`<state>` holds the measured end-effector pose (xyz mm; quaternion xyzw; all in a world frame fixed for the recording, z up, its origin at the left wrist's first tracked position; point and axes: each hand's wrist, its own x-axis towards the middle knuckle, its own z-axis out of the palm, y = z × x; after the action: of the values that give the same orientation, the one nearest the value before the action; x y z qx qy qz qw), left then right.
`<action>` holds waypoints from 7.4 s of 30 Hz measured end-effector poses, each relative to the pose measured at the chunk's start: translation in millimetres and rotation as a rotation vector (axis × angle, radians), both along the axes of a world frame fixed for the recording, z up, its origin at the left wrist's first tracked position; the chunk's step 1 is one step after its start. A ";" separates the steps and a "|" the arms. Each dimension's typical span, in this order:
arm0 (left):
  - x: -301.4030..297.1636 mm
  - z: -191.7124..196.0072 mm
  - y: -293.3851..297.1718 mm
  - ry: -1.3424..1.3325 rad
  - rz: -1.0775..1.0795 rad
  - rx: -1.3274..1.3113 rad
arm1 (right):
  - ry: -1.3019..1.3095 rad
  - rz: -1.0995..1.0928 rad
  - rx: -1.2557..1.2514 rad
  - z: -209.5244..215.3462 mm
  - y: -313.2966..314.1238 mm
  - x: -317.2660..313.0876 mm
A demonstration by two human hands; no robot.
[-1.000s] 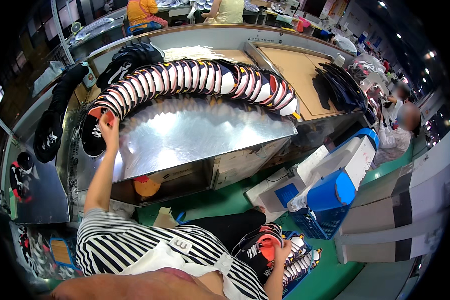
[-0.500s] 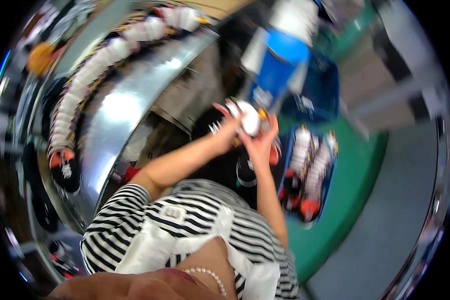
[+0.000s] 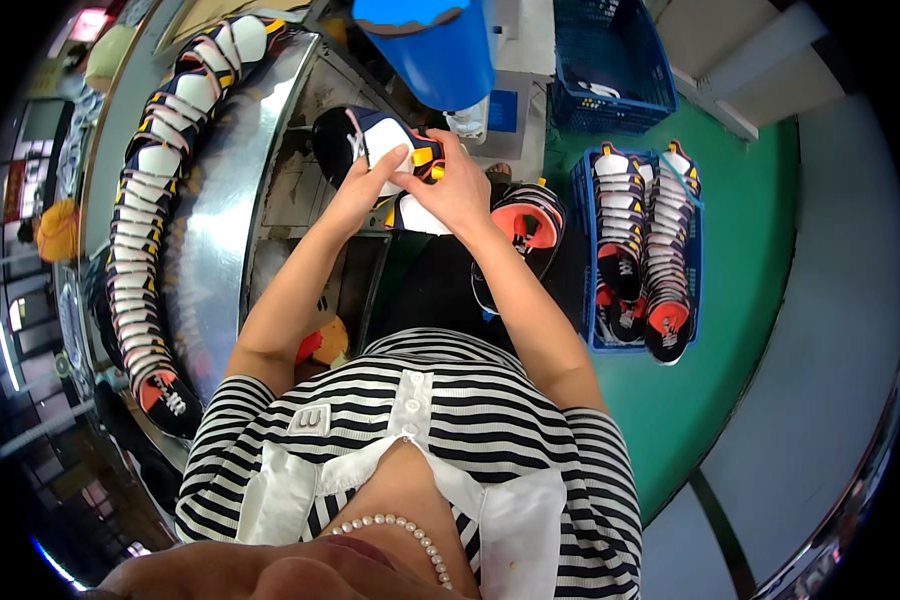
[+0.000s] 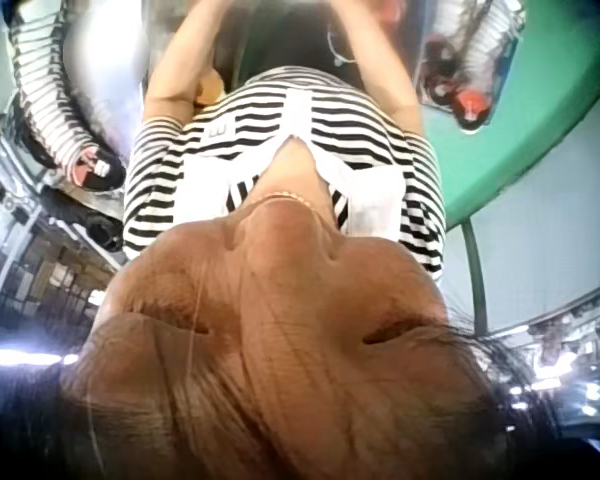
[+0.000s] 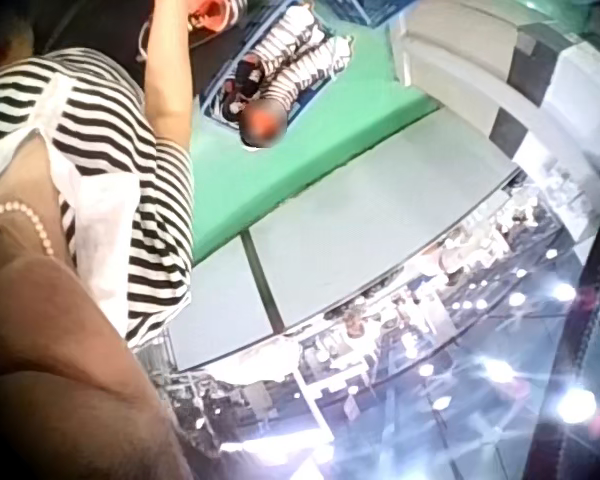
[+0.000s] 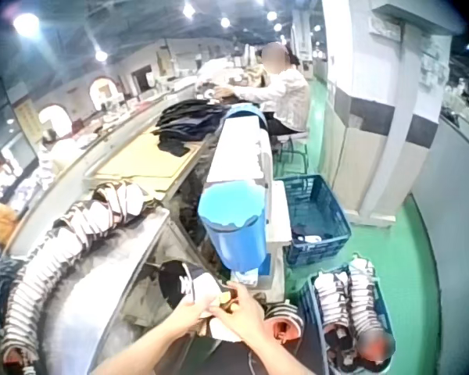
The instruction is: The person takes shoes one at a time from a basket, places them on a metal surface to align them with others, and then returns each shoe back into a blue basket.
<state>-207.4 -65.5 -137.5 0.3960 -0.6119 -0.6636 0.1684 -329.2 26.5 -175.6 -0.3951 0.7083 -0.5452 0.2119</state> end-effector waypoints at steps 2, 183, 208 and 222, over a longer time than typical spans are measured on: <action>-8.6 -7.5 -11.4 -0.026 -0.118 0.023 | -0.042 -0.051 0.046 -5.3 -4.9 -7.6; -43.8 -47.1 -25.8 0.208 0.001 -0.102 | -0.287 0.040 0.020 -25.7 -15.2 -71.4; 6.7 -41.3 48.1 0.171 0.448 0.134 | -0.764 -0.143 0.038 -40.4 -5.3 -121.8; -26.3 -29.7 -3.5 0.115 0.169 -0.323 | -0.806 -0.007 -0.152 -33.7 -15.8 -57.4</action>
<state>-233.7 -69.0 -167.1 0.3753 -0.6645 -0.5617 0.3195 -386.6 10.7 -209.3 -0.1618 0.5278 -0.7078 0.4408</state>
